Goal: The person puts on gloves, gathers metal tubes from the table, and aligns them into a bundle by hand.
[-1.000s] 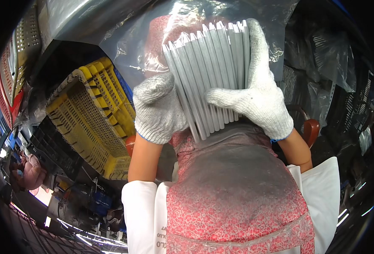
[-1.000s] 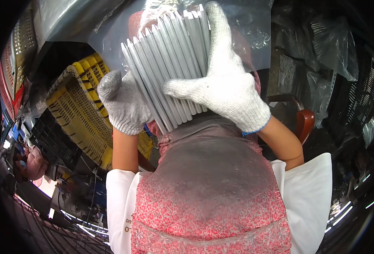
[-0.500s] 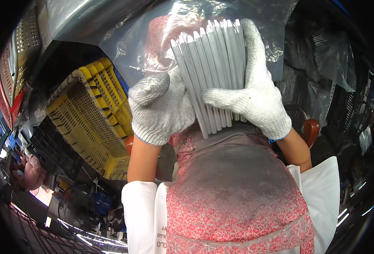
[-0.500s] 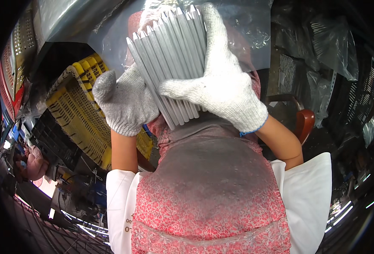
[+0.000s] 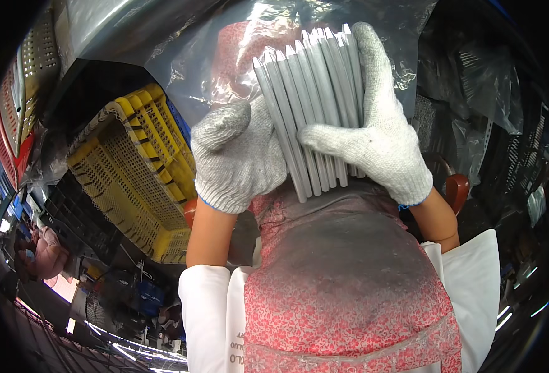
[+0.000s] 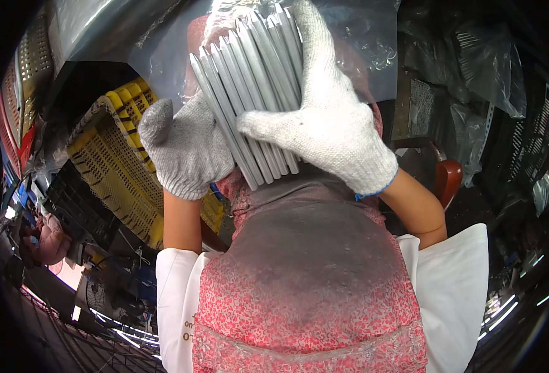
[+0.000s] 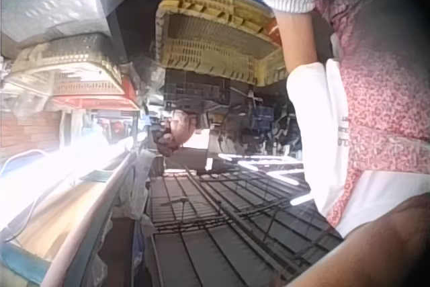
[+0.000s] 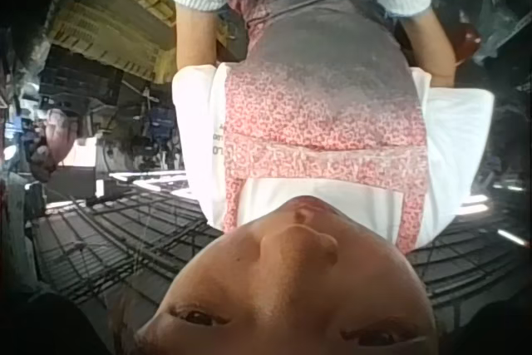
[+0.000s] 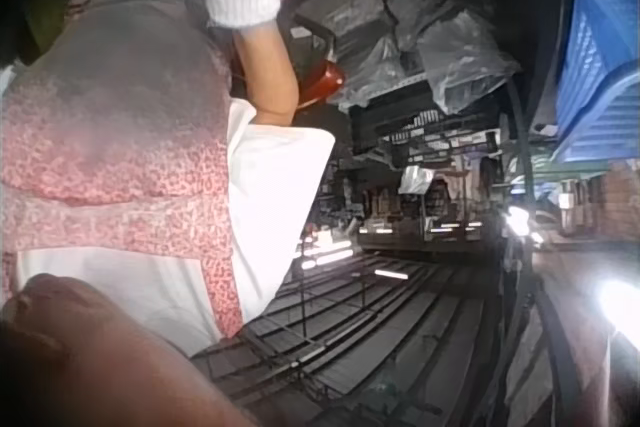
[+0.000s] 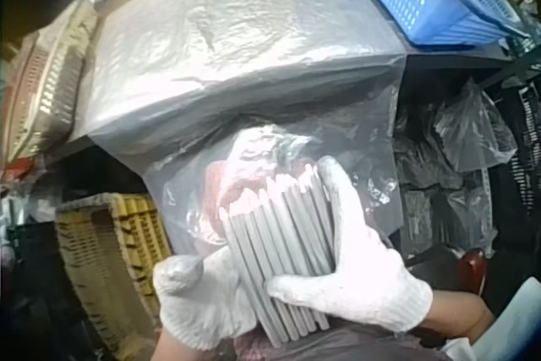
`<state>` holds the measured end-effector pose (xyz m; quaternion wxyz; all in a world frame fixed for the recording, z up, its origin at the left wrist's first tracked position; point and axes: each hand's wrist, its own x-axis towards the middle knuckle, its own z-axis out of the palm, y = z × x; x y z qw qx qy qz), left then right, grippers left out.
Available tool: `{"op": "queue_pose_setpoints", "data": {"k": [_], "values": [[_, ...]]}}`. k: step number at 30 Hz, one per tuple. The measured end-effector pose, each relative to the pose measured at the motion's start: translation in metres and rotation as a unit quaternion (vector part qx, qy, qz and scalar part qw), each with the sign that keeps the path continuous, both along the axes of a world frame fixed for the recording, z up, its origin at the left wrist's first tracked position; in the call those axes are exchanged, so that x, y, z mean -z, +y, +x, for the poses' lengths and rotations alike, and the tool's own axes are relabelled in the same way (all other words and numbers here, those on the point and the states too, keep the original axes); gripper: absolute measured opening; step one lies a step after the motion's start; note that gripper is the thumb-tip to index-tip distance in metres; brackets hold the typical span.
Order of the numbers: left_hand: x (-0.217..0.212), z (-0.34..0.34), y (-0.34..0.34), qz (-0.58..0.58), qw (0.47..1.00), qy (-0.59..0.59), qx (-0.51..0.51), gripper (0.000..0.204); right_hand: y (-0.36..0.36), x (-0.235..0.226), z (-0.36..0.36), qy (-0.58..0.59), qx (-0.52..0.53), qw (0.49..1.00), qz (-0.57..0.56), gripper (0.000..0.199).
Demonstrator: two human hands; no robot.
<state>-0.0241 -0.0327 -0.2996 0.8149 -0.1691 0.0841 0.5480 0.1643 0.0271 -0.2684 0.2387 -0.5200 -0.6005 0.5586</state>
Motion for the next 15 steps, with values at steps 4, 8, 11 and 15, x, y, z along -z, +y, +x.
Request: {"op": "queue_pose_setpoints", "data": {"k": [4, 8, 11, 15], "values": [[0.001, -0.001, 0.001, 0.011, 1.0, -0.011, 0.018, 0.087, 0.004, -0.006, 0.004, 0.122, 0.088, 0.975, -0.162, 0.101], [0.0, -0.001, 0.002, 0.022, 0.999, -0.04, 0.018, 0.099, 0.005, -0.006, 0.009, 0.116, 0.093, 0.972, -0.183, 0.103], [-0.005, -0.003, 0.002, -0.012, 0.993, 0.101, 0.059, 0.086, 0.001, -0.006, 0.001, 0.078, 0.056, 0.99, -0.099, 0.107], [-0.016, -0.001, 0.01, 0.009, 0.952, 0.275, 0.134, 0.099, 0.004, 0.0, 0.002, 0.039, 0.054, 0.996, -0.065, 0.11]]}}
